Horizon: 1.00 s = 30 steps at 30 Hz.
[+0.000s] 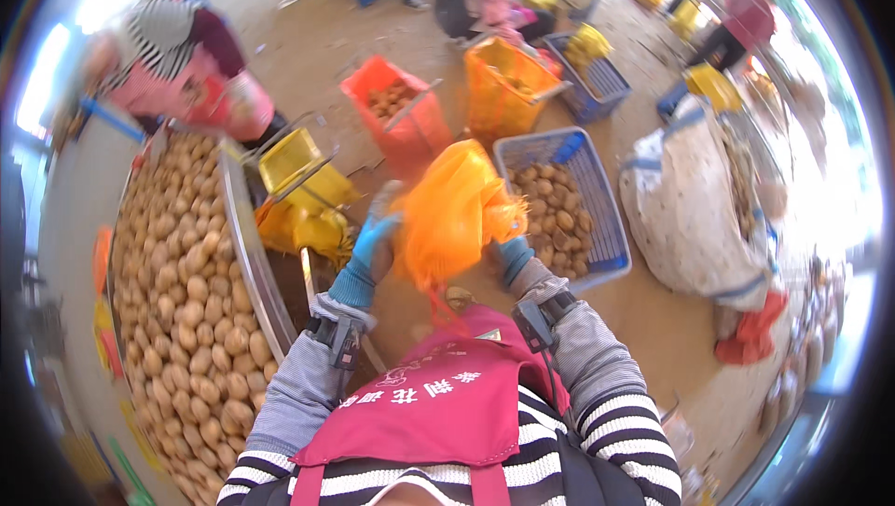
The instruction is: Opening mesh and plastic bags of potatoes with a utility knife and emptying them onto a metal sorting table.
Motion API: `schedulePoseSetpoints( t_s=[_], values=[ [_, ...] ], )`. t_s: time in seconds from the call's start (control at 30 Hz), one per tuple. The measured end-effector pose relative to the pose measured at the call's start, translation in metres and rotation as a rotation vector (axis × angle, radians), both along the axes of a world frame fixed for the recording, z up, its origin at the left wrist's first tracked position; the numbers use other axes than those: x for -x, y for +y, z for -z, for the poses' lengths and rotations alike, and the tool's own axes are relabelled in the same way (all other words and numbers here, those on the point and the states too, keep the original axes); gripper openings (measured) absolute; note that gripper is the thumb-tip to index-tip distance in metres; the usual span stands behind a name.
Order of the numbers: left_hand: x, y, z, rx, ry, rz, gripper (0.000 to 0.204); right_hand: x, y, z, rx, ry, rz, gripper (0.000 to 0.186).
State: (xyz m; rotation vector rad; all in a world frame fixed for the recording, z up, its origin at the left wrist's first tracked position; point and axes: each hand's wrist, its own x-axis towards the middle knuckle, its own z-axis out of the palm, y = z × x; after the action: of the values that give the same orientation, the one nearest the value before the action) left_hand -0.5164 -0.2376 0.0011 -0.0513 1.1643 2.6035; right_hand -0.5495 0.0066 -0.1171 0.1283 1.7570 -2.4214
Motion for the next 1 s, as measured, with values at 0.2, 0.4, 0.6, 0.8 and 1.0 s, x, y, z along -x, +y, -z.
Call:
schedulePoseSetpoints(
  t_s=[0.2, 0.4, 0.6, 0.8, 1.0],
  values=[
    [-0.071, -0.056, -0.013, 1.126, 0.448, -0.726, 0.08, 0.081, -0.076, 0.028, -0.347, 0.222, -0.221, 0.038],
    [-0.172, -0.062, 0.006, 1.597, 0.067, -0.924, 0.122, -0.046, -0.225, -0.102, 0.133, -0.124, -1.239, 0.035],
    [-0.292, 0.03, 0.006, 1.203, -0.334, -1.285, 0.124, -0.128, -0.236, -0.044, 0.07, 0.212, -2.065, 0.047],
    [-0.349, 0.181, -0.049, 1.056, -0.997, -1.788, 0.099, -0.238, -0.175, -0.147, -0.125, -0.173, -2.604, 0.054],
    [-0.382, 0.345, -0.036, 0.818, -1.392, -2.303, 0.085, -0.345, -0.141, -0.183, 0.114, 1.651, -2.807, 0.051]
  ],
)
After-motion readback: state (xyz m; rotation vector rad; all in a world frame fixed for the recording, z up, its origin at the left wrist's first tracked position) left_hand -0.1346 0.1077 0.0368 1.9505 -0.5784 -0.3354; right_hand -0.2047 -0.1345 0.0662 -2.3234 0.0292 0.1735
